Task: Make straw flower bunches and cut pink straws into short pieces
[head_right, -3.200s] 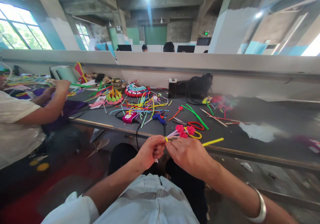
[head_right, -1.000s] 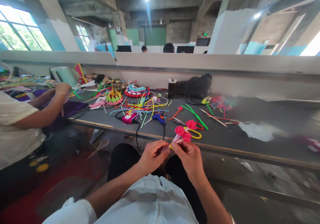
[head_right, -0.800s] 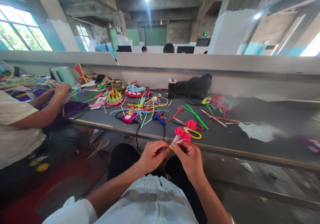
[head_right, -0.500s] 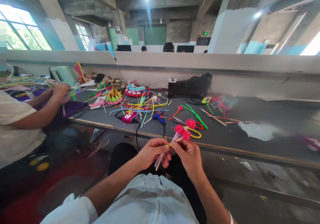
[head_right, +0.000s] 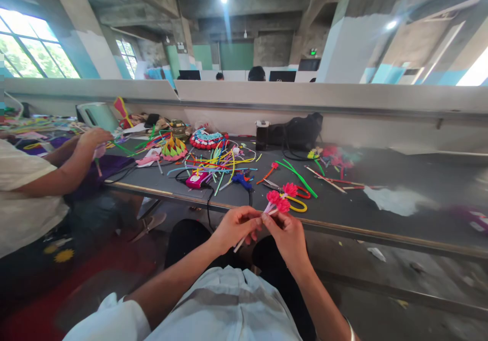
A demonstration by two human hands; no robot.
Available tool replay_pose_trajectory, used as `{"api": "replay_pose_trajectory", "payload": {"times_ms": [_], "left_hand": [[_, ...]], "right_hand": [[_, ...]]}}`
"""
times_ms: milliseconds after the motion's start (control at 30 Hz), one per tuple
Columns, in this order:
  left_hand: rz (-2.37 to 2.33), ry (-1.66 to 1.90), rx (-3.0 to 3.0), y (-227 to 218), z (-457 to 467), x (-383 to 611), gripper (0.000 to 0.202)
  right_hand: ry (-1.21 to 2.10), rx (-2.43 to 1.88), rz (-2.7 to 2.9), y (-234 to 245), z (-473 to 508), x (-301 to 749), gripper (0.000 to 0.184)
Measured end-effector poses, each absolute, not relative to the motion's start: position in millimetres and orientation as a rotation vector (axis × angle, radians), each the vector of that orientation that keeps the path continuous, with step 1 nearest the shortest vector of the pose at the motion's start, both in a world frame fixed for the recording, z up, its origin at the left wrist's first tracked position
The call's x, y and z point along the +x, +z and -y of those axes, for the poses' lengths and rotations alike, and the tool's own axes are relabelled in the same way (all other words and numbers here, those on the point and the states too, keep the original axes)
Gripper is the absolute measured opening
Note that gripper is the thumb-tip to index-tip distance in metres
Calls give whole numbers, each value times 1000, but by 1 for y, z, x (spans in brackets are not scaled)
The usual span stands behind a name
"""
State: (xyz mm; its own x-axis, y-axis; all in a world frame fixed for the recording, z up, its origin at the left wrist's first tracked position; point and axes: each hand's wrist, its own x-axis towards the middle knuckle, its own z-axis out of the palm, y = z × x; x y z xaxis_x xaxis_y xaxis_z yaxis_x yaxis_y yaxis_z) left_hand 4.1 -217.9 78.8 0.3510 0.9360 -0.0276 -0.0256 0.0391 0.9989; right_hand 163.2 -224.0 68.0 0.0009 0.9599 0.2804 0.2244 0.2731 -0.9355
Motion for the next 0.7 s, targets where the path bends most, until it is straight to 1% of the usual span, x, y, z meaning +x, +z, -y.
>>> {"api": "replay_pose_trajectory", "payload": {"times_ms": [100, 200, 267, 333, 467, 600, 700], "left_hand": [[-1057, 1008, 1637, 78, 221, 4, 26], [-1060, 1103, 1800, 76, 223, 4, 23], [-1040, 1136, 1674, 74, 222, 6, 23], [-989, 1127, 1390, 72, 221, 7, 25], [-740, 1049, 906, 75, 222, 4, 25], [-508, 982, 770, 82, 228, -2, 20], [-471, 844, 784, 84, 233, -5, 18]], "right_hand": [[782, -1193, 1527, 63, 222, 165, 26], [763, -1205, 1589, 62, 221, 165, 27], [778, -1186, 1634, 64, 222, 165, 26], [791, -1152, 1685, 66, 223, 166, 24], [768, -1097, 1729, 67, 226, 169, 19], [834, -1053, 1659, 54, 224, 177, 18], [943, -988, 1644, 43, 215, 185, 20]]}}
